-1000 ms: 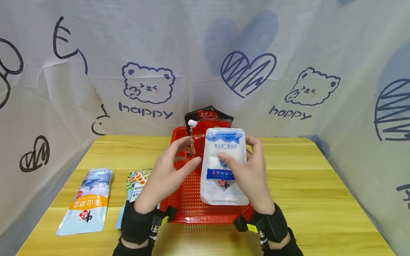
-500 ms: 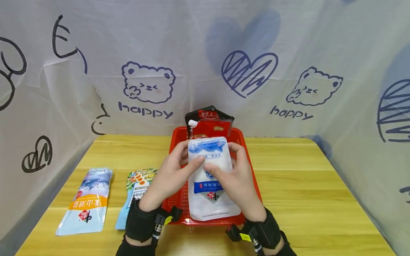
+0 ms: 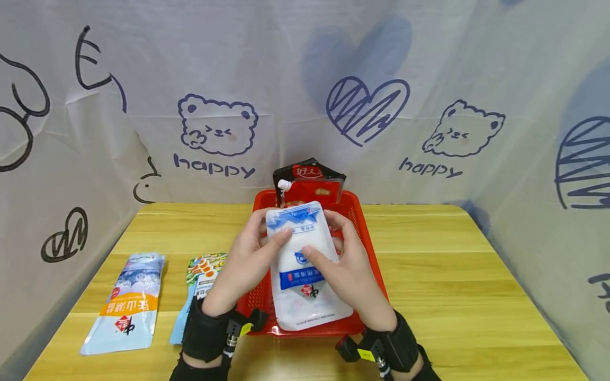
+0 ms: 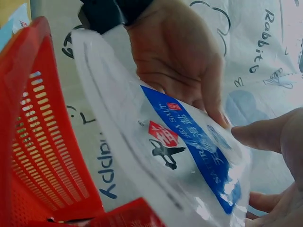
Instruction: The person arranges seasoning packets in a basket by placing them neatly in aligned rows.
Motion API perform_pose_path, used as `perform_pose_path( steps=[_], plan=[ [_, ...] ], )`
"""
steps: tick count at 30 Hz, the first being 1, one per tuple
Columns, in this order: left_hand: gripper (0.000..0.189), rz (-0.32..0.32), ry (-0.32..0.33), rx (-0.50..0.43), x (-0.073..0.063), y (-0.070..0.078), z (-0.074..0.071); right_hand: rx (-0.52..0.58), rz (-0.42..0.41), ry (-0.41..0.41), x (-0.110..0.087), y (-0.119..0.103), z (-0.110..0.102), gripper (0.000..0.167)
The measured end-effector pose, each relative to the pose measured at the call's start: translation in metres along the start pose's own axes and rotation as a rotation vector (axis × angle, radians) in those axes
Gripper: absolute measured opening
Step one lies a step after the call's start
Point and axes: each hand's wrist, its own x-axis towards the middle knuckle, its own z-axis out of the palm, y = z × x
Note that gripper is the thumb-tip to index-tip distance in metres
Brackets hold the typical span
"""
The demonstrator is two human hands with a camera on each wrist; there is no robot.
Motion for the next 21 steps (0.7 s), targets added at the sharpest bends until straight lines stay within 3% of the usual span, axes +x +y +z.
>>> perform_pose_path(
  steps=[5,10,15,21],
  plan=[
    [0.051,0.003,0.026,-0.023,0.002,-0.002,-0.003,-0.084,0.039,-0.034,0.003,0.001,-0.009,0.069],
    [0.053,-0.034,-0.025,-0.058,0.002,-0.001,-0.004,-0.134,0.064,-0.056,0.004,0.001,-0.014,0.059],
    [0.056,-0.056,-0.065,-0.092,0.002,0.001,-0.007,-0.104,0.051,-0.064,0.005,0.002,-0.017,0.053],
    [0.058,-0.062,-0.053,0.026,0.000,0.003,-0.018,-0.079,0.049,-0.123,0.004,0.001,-0.023,0.050]
  ],
)
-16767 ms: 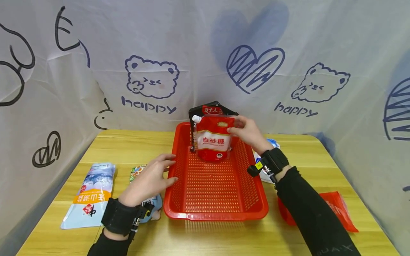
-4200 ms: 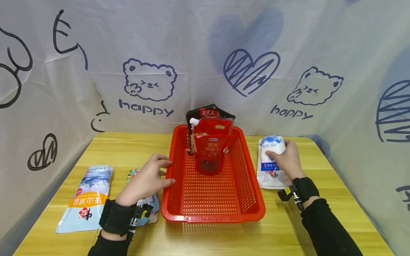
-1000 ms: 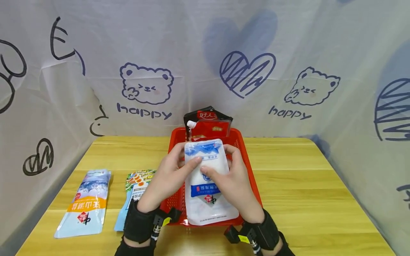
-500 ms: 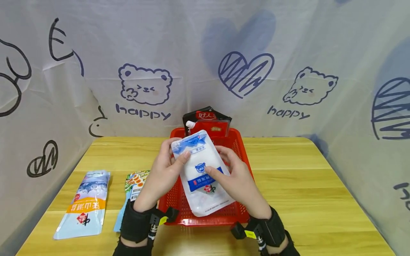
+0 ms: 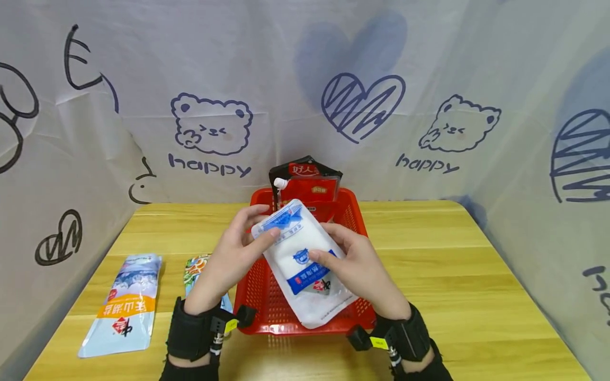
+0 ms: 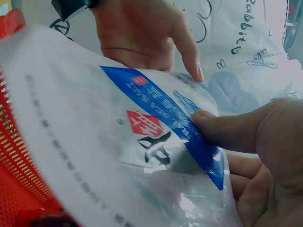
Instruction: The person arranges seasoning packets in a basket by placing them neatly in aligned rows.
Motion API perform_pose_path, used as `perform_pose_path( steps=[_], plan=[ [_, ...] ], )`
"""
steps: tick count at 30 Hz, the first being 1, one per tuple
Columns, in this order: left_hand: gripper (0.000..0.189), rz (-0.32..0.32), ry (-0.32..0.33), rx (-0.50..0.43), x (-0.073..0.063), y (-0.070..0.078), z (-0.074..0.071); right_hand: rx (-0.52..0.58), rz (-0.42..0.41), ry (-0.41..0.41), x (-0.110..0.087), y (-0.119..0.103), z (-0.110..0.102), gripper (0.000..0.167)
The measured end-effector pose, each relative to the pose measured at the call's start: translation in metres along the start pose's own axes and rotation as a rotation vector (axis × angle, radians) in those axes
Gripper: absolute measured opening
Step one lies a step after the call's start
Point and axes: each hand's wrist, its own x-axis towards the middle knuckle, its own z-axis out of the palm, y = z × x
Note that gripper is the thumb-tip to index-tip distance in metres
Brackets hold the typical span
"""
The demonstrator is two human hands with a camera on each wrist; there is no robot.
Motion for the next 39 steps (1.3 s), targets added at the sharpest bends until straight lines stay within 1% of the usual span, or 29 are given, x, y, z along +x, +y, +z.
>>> perform_pose_path(
  steps=[4,9,12,15,20,24,28,31,33,34,36,39],
  plan=[
    [0.057,0.002,-0.010,0.070,-0.0009,-0.0008,-0.0039,-0.020,0.004,-0.064,-0.0011,-0.0013,-0.0022,0.050],
    [0.054,0.011,-0.034,0.134,0.0005,-0.0036,-0.0023,-0.066,0.017,-0.126,-0.0013,-0.0007,-0.0005,0.051],
    [0.051,0.016,-0.038,0.149,0.0010,-0.0057,-0.0001,-0.090,0.019,-0.138,-0.0009,0.0011,0.0012,0.051],
    [0.049,0.029,-0.025,0.146,0.0006,-0.0070,0.0018,-0.104,0.003,-0.135,-0.0001,0.0028,0.0017,0.052],
    [0.047,0.046,0.020,0.127,-0.0008,-0.0079,0.0025,-0.068,-0.005,-0.085,0.0011,0.0022,-0.0021,0.051],
    [0.046,0.044,0.075,0.115,-0.0015,-0.0077,0.0006,-0.019,0.013,-0.004,0.0030,0.0009,-0.0049,0.047],
    [0.045,0.030,0.129,0.055,-0.0020,-0.0055,-0.0012,0.009,0.061,0.102,0.0040,0.0001,-0.0057,0.046],
    [0.044,0.031,0.161,-0.011,-0.0022,-0.0034,-0.0016,0.062,0.108,0.160,0.0044,-0.0003,-0.0057,0.050],
    [0.045,0.035,0.172,-0.048,-0.0021,-0.0025,-0.0015,0.105,0.127,0.177,0.0044,-0.0007,-0.0056,0.055],
    [0.045,0.037,0.173,-0.060,-0.0020,-0.0020,-0.0013,0.136,0.136,0.171,0.0043,-0.0009,-0.0054,0.055],
    [0.045,0.037,0.174,-0.081,-0.0018,-0.0015,-0.0008,0.181,0.143,0.153,0.0041,-0.0016,-0.0043,0.053],
    [0.045,0.038,0.166,-0.096,-0.0010,-0.0019,0.0006,0.199,0.165,0.140,0.0024,-0.0033,-0.0018,0.047]
  ],
)
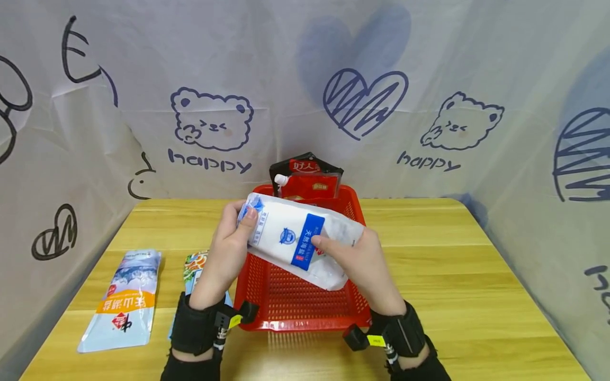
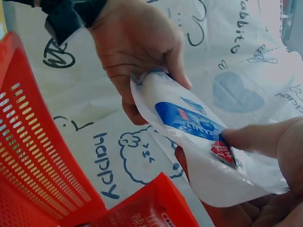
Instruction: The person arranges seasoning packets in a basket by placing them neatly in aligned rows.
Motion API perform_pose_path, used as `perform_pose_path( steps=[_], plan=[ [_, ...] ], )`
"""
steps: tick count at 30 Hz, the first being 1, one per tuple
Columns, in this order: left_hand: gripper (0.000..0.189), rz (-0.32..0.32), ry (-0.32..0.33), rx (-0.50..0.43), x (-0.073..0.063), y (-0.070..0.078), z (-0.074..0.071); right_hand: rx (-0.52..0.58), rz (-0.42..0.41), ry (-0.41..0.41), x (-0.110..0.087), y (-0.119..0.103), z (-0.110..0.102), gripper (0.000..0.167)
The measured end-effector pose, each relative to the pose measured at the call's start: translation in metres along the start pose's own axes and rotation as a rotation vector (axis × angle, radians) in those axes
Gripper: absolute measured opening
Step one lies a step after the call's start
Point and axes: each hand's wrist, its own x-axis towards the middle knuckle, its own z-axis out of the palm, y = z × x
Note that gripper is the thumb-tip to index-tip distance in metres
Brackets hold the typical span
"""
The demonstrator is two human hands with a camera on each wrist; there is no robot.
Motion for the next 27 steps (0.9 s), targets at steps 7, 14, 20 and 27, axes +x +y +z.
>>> perform_pose_path(
  steps=[7,14,20,27],
  plan=[
    [0.044,0.001,-0.029,-0.027,0.002,0.000,0.000,-0.009,-0.005,0.023,0.000,0.003,0.001,0.043],
    [0.050,-0.035,-0.104,0.037,0.003,0.000,-0.007,-0.035,-0.085,0.015,-0.001,0.001,-0.006,0.040],
    [0.064,-0.039,-0.139,0.172,0.002,0.000,-0.010,-0.127,-0.095,-0.008,-0.003,-0.003,-0.012,0.043],
    [0.058,0.072,-0.207,0.323,0.002,-0.001,-0.011,-0.261,-0.180,-0.105,-0.002,-0.004,-0.015,0.034]
  ],
)
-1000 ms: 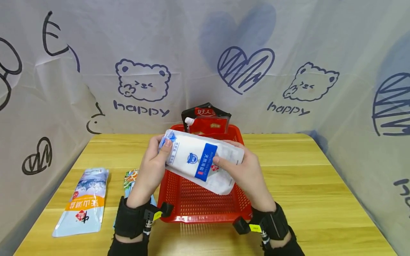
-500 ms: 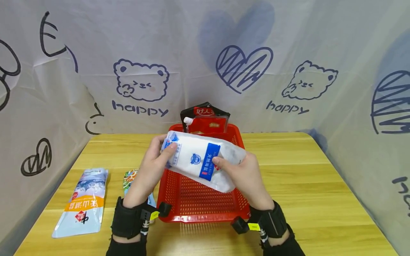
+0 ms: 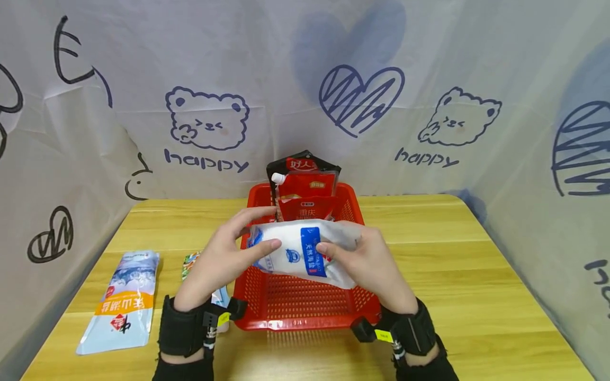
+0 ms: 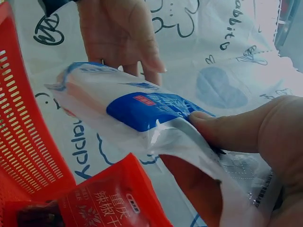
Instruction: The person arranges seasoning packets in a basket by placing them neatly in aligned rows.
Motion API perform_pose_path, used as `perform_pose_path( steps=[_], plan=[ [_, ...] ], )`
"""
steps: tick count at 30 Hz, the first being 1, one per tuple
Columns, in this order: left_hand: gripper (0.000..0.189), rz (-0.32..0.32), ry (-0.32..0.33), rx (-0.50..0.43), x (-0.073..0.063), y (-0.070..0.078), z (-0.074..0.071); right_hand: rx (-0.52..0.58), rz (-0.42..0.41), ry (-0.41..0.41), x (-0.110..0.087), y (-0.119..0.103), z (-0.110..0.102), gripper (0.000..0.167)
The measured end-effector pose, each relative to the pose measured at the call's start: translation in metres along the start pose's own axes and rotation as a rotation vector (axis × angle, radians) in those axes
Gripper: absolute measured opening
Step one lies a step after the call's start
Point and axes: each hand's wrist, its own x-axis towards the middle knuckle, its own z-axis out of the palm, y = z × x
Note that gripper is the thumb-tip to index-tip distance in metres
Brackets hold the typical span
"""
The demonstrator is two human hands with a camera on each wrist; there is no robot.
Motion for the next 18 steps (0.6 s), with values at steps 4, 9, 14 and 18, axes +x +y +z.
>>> perform_pose_path(
  steps=[4,9,14,18],
  plan=[
    [0.051,0.055,-0.059,0.048,0.0006,-0.0020,0.0023,-0.024,-0.011,-0.052,0.0001,0.0007,0.0021,0.033],
    [0.046,0.081,-0.117,0.065,0.0016,-0.0029,0.0068,-0.048,-0.059,-0.082,0.0008,0.0024,0.0046,0.033],
    [0.040,0.105,-0.083,0.103,0.0015,-0.0018,0.0099,-0.021,-0.070,-0.092,0.0015,0.0025,0.0062,0.032],
    [0.039,0.119,-0.049,0.119,0.0008,-0.0002,0.0104,0.014,-0.047,-0.079,0.0009,0.0015,0.0068,0.035]
  ],
)
